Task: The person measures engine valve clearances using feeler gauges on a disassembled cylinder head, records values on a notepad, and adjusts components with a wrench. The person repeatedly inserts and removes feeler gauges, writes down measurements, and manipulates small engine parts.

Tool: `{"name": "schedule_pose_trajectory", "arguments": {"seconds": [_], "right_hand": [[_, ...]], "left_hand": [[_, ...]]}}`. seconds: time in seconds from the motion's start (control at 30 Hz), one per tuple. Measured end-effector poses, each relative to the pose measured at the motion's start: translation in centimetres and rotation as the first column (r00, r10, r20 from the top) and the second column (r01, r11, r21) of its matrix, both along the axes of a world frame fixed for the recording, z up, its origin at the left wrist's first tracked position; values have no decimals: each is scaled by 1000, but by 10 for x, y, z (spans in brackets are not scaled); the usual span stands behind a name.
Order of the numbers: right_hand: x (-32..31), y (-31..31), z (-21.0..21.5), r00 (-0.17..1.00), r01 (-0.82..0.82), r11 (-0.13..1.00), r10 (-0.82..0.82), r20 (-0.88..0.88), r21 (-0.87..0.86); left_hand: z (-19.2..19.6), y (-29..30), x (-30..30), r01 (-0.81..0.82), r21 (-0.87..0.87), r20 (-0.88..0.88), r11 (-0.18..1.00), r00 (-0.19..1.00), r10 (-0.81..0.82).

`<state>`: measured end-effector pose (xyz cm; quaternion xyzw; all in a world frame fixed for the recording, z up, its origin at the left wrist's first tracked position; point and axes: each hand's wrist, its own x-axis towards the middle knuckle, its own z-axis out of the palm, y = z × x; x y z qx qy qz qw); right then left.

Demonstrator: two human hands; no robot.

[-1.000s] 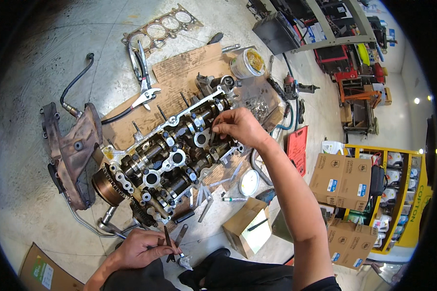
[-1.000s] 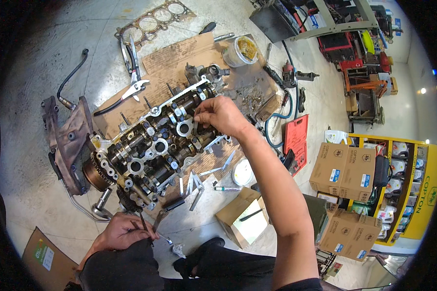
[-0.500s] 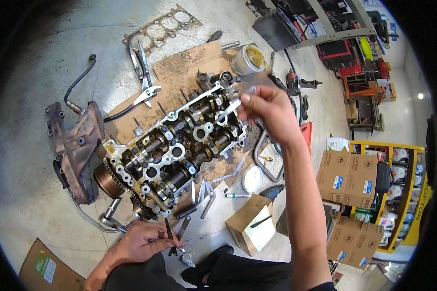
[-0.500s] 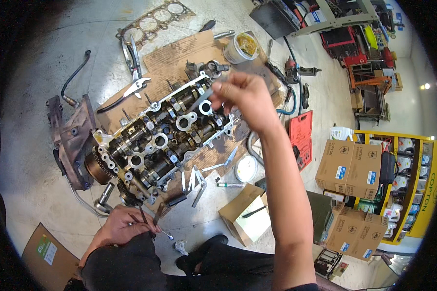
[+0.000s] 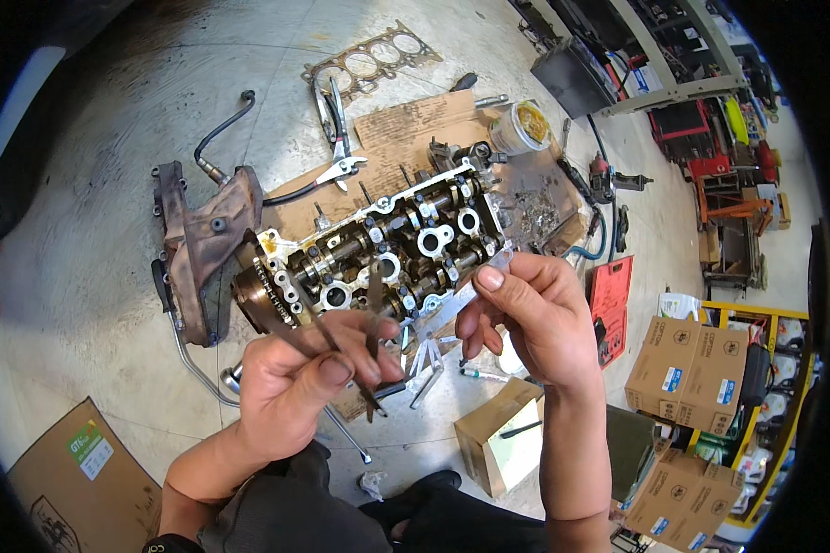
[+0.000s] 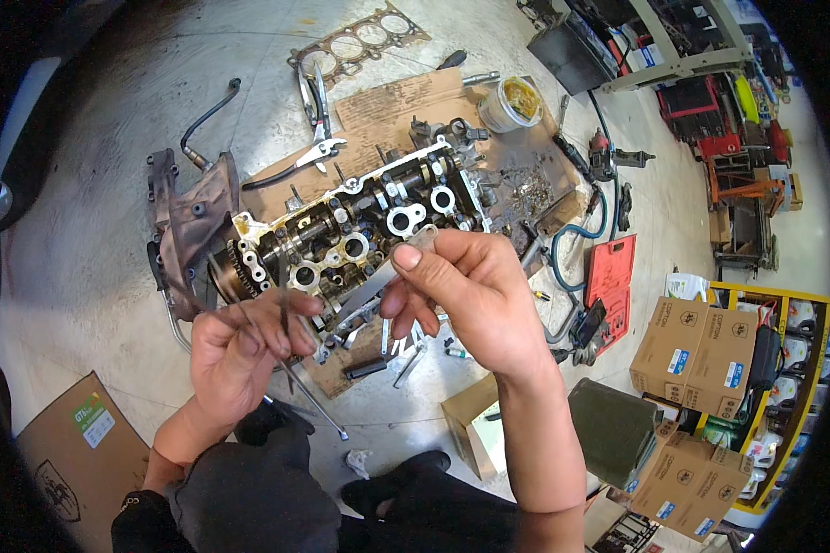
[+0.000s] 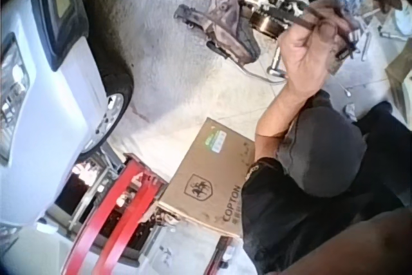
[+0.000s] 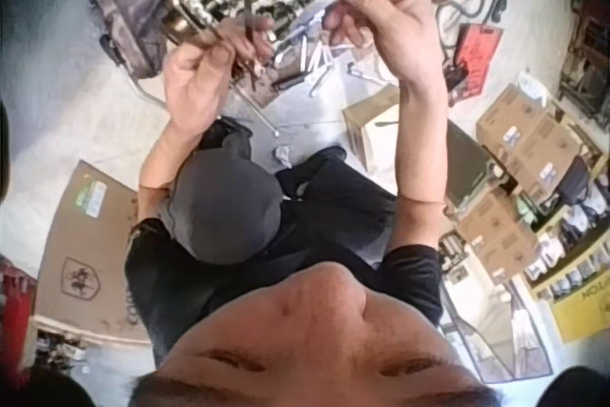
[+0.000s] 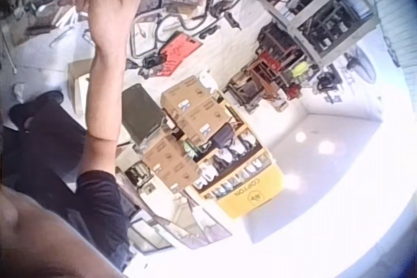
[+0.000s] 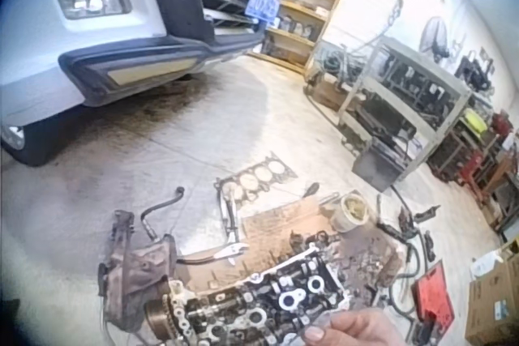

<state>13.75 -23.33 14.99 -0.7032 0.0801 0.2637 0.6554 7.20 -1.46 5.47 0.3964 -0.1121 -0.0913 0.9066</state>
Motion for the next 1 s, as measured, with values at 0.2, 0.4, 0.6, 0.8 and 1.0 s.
{"name": "schedule_pose_trajectory", "arguments": {"seconds": [0.2, 0.4, 0.6, 0.8, 1.0], "right_hand": [[-7, 0, 5, 1000, -20, 1000, 20, 12, 1], [-19, 5, -3, 980, -196, 959, 195, -24, -203], [-33, 16, -3, 970, 145, 916, -58, 235, -374], [-40, 21, -11, 991, 33, 957, 7, 136, -288], [-42, 17, -26, 995, 100, 974, -101, 6, -202]], "left_hand": [[15, -12, 0, 76, 11, -76, 997, 994, -75], [12, -22, -1, 189, 37, -115, 981, 976, -183], [8, -23, 1, 191, 356, -220, 915, 968, -117], [2, -19, 2, 165, 484, -196, 860, 978, -77], [-8, -20, 1, 40, 433, -104, 901, 995, 6]]}}
